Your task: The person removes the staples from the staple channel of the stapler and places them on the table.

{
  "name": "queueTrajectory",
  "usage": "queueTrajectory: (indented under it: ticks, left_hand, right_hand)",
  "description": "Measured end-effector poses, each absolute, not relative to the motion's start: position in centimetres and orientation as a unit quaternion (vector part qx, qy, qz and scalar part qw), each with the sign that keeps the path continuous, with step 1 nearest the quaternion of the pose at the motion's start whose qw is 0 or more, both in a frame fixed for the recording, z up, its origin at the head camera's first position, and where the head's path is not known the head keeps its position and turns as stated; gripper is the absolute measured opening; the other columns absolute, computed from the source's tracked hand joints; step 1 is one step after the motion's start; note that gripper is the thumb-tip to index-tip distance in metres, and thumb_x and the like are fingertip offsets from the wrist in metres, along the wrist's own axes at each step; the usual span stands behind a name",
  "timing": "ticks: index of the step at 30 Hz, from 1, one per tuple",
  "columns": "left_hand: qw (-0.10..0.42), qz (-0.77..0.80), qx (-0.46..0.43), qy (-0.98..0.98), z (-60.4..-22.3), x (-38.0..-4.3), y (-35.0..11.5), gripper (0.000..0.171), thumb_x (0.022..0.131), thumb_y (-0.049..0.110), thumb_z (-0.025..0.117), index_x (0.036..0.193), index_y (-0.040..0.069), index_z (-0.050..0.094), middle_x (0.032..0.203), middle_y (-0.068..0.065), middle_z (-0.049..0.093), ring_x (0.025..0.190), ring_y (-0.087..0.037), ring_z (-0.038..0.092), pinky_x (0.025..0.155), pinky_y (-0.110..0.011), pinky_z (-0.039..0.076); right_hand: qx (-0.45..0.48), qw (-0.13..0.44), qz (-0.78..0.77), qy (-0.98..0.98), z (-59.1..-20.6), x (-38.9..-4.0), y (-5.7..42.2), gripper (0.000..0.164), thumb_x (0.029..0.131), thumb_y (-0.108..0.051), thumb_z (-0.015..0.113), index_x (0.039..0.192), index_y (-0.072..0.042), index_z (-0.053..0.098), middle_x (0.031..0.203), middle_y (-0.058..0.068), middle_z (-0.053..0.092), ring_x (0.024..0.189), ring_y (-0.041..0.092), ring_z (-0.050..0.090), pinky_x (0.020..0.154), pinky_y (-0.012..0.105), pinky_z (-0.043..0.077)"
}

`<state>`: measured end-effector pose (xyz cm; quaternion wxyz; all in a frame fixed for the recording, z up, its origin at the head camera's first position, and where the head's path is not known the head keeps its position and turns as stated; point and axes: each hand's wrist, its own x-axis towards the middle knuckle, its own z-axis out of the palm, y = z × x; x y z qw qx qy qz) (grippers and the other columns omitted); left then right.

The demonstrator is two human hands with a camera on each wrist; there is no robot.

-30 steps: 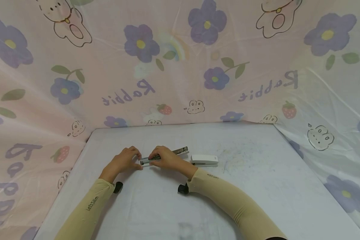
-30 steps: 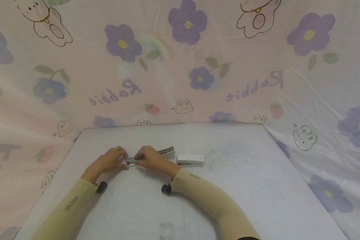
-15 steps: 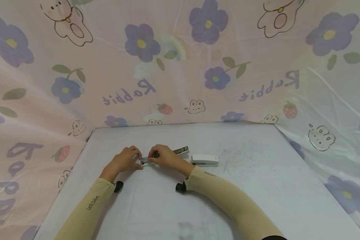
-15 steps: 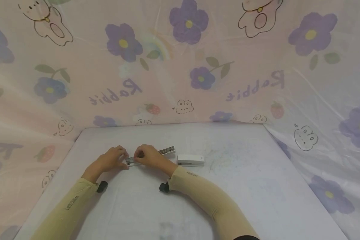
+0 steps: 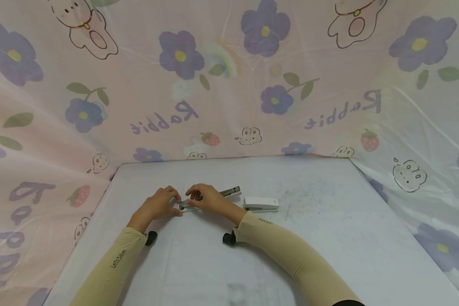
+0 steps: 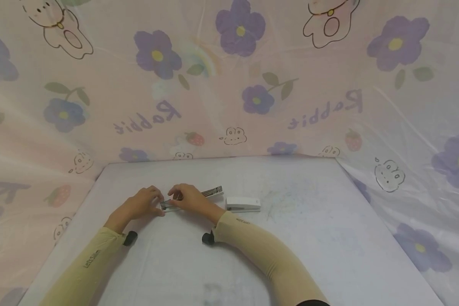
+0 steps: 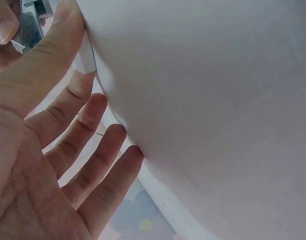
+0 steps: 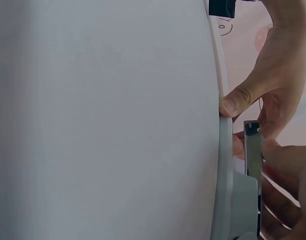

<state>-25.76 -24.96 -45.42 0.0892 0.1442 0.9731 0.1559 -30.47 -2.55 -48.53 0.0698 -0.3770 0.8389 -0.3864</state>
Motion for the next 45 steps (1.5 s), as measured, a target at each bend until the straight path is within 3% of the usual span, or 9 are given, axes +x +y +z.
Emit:
queueTrajectory:
  ticks: [6,33,45]
  left_hand:
    - [0.092,0.159,0.141,0.973,-45.7,-25.8,-24.9,0.038,0.085,0.036,0.094,0.108,0.016,0.07,0.139,-0.014,0.059,0.129,-0.043,0.053,0.091,-0.07,0.053]
    - [0.09,0.149,0.141,0.975,-45.3,-25.6,-24.8,0.039,0.085,0.037,0.093,0.109,0.016,0.07,0.14,-0.014,0.058,0.13,-0.044,0.053,0.091,-0.069,0.054]
    - [0.091,0.152,0.142,0.974,-45.3,-25.6,-24.9,0.039,0.086,0.038,0.093,0.11,0.015,0.071,0.142,-0.016,0.058,0.133,-0.046,0.052,0.093,-0.07,0.053]
  right_hand:
    - [-0.39,0.066,-0.361,0.845,-48.6,-30.3,-2.5,0.017,0.105,-0.017,0.074,0.12,-0.01,0.078,0.111,0.002,0.072,0.098,0.008,0.066,0.085,0.018,0.053]
    - [-0.398,0.03,-0.414,0.818,-47.8,-28.9,-0.8,0.013,0.101,-0.01,0.077,0.112,-0.006,0.076,0.109,0.005,0.072,0.101,0.015,0.071,0.092,0.022,0.057]
    - [-0.401,0.025,-0.385,0.831,-48.0,-27.7,0.2,0.016,0.101,-0.012,0.077,0.116,-0.006,0.075,0.112,0.003,0.069,0.107,0.016,0.07,0.096,0.024,0.056]
